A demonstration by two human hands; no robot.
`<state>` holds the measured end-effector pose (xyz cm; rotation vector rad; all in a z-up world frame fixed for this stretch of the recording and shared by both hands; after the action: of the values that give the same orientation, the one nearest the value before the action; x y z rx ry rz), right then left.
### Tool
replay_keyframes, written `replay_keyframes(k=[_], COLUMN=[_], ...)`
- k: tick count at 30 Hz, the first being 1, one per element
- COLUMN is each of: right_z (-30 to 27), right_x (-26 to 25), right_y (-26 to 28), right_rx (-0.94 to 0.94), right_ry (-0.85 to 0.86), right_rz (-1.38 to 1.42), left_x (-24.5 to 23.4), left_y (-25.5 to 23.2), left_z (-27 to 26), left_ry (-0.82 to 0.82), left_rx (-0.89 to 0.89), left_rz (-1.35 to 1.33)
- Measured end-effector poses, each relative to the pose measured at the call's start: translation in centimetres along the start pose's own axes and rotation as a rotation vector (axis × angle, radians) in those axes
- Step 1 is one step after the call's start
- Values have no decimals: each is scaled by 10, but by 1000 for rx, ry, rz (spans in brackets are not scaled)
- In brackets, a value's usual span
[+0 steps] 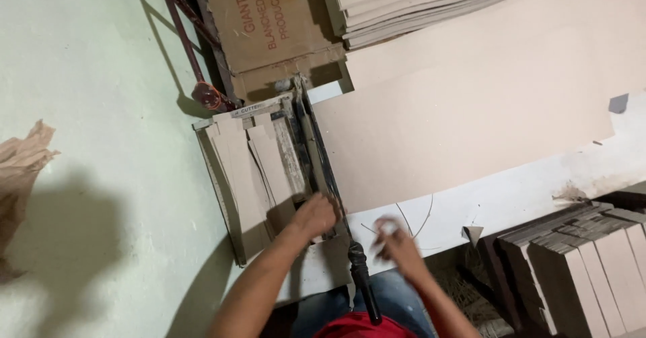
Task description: The person uses a manual paper cutter to trim large sheets of beige paper. They repeatedly place a sheet under the cutter's arm, pull the lever to slice the paper, and then remove the cut piece.
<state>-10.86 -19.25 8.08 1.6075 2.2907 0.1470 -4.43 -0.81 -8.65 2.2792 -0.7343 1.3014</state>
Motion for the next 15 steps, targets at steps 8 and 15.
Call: replay_keyframes(k=[8,15], right_z=[168,137], right_x=[-58,-42], right_y=[-81,-102], right_rx=[-12,-25], right_ry=[-52,-34], right_rz=[1112,978], left_x=[4,78], left_y=[-49,-59], left_z=[-67,-61], left_ry=[-779,-477], left_rx=[-74,-281], left_rz=[-2875,-3165])
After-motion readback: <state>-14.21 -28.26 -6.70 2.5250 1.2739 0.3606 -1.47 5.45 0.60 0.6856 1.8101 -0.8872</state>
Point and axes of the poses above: each hand's wrist, its own z-axis towards the middle knuckle, its own x-axis out of the palm, y = z × x, the point moved 5 cm from there along z, towards the middle knuckle, and after that the axes turned 10 degrees about x, right-handed, at the moved point
